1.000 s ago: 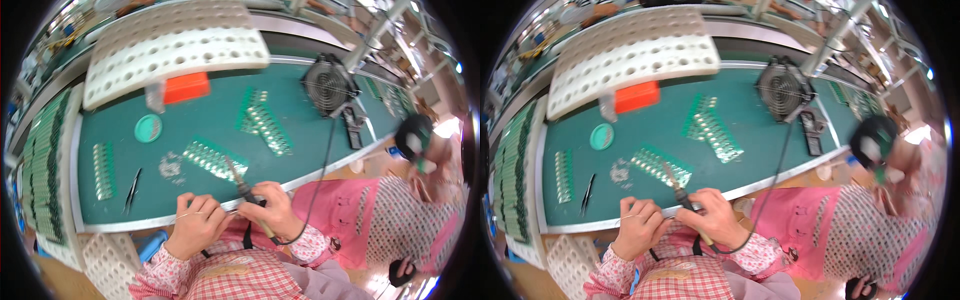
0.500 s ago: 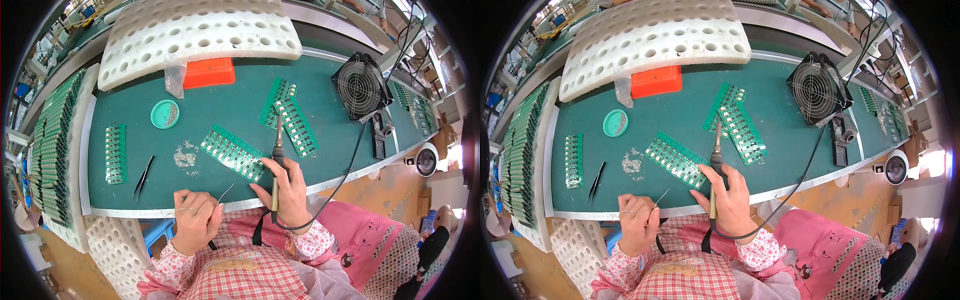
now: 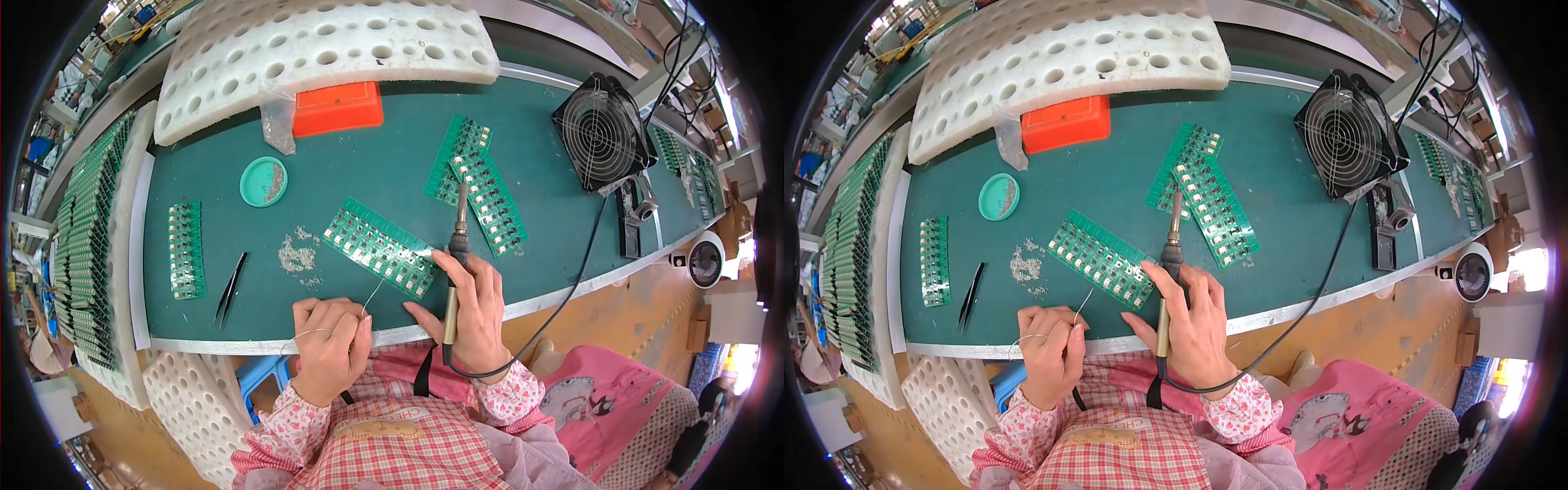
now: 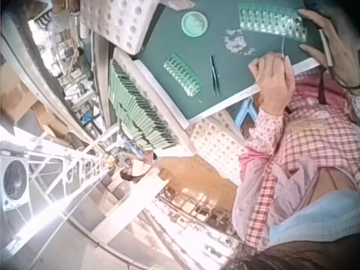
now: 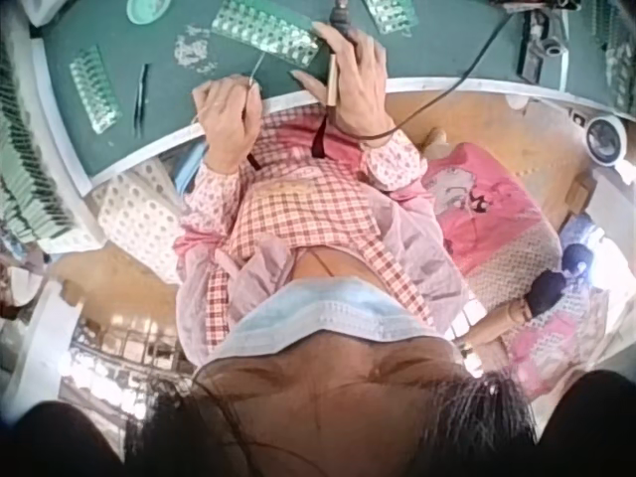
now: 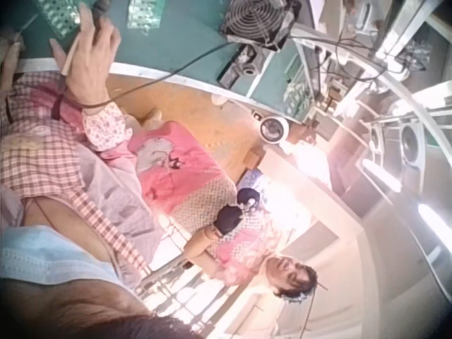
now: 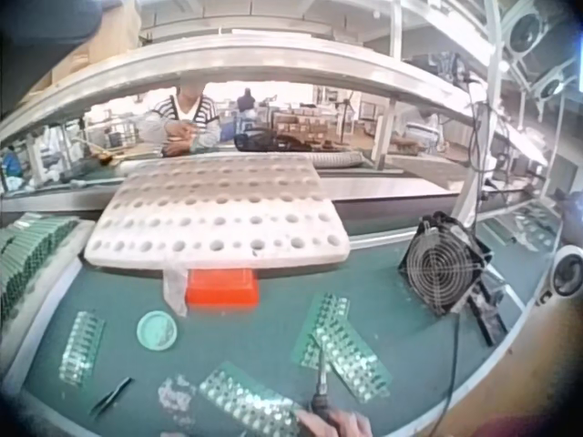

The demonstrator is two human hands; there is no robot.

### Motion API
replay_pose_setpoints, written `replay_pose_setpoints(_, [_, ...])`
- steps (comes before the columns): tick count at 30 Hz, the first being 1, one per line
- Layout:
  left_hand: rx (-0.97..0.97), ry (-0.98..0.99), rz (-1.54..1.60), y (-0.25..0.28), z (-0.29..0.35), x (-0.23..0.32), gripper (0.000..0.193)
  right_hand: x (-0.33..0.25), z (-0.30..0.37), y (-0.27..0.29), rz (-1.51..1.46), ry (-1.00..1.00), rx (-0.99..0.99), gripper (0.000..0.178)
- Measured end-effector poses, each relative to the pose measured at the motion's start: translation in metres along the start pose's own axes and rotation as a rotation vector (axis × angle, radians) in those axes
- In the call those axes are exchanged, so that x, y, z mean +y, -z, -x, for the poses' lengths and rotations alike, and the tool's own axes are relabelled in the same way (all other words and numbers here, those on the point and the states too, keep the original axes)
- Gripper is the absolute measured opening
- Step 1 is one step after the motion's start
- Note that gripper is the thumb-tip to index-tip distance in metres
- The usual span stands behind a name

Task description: The person solders small components onto circuit boards on a workbench using a soldering iron, solder wire, and tweezers.

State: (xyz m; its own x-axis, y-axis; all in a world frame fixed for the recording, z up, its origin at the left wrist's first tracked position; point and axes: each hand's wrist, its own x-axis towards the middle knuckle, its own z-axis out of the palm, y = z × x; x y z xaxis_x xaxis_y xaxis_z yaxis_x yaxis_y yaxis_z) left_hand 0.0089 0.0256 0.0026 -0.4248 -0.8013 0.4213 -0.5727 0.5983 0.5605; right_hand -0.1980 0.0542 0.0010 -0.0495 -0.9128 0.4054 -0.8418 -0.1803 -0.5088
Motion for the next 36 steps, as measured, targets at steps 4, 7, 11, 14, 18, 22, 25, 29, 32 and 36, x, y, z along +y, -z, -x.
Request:
replay_pose_setpoints(4, [0.025, -0.013, -0.030, -0.003, 0.000, 0.001, 0.015, 0.001, -0.001, -0.002, 0.010, -0.010, 0.023, 0.073])
replay_pose_setpoints(7, [0.047, -0.026, -0.048, -0.004, -0.001, 0.002, 0.014, 0.001, -0.001, -0.002, -0.011, 0.004, 0.014, 0.072])
replay_pose_setpoints(11, [0.061, -0.044, -0.075, -0.005, 0.001, 0.002, 0.015, 0.001, 0.001, -0.004, 0.018, 0.023, 0.043, 0.073])
replay_pose_setpoints(14, [0.078, -0.050, -0.068, -0.006, 0.000, 0.002, 0.015, 0.003, 0.002, -0.005, 0.024, 0.037, 0.064, 0.073])
replay_pose_setpoints(18, [0.068, -0.041, -0.058, -0.005, 0.000, 0.003, 0.008, 0.002, 0.000, -0.007, -0.003, 0.024, 0.075, 0.071])
replay_pose_setpoints(22, [0.081, -0.039, -0.067, -0.005, 0.000, 0.005, 0.008, 0.000, 0.001, -0.006, -0.023, -0.003, 0.083, 0.071])
replay_pose_setpoints(25, [0.066, -0.040, -0.062, -0.006, 0.000, 0.003, 0.008, 0.002, 0.002, -0.009, -0.012, 0.004, 0.089, 0.071])
replay_pose_setpoints(29, [0.061, -0.035, -0.059, -0.008, 0.002, 0.003, 0.009, 0.000, 0.005, -0.009, 0.012, -0.014, 0.092, 0.072])
replay_pose_setpoints(32, [0.059, -0.045, -0.057, -0.006, 0.001, 0.005, 0.011, -0.003, 0.005, -0.006, 0.037, -0.034, 0.089, 0.072])
replay_pose_setpoints(36, [0.045, -0.040, -0.045, -0.004, -0.002, 0.004, 0.015, -0.009, 0.006, -0.004, 0.126, -0.051, 0.067, 0.078])
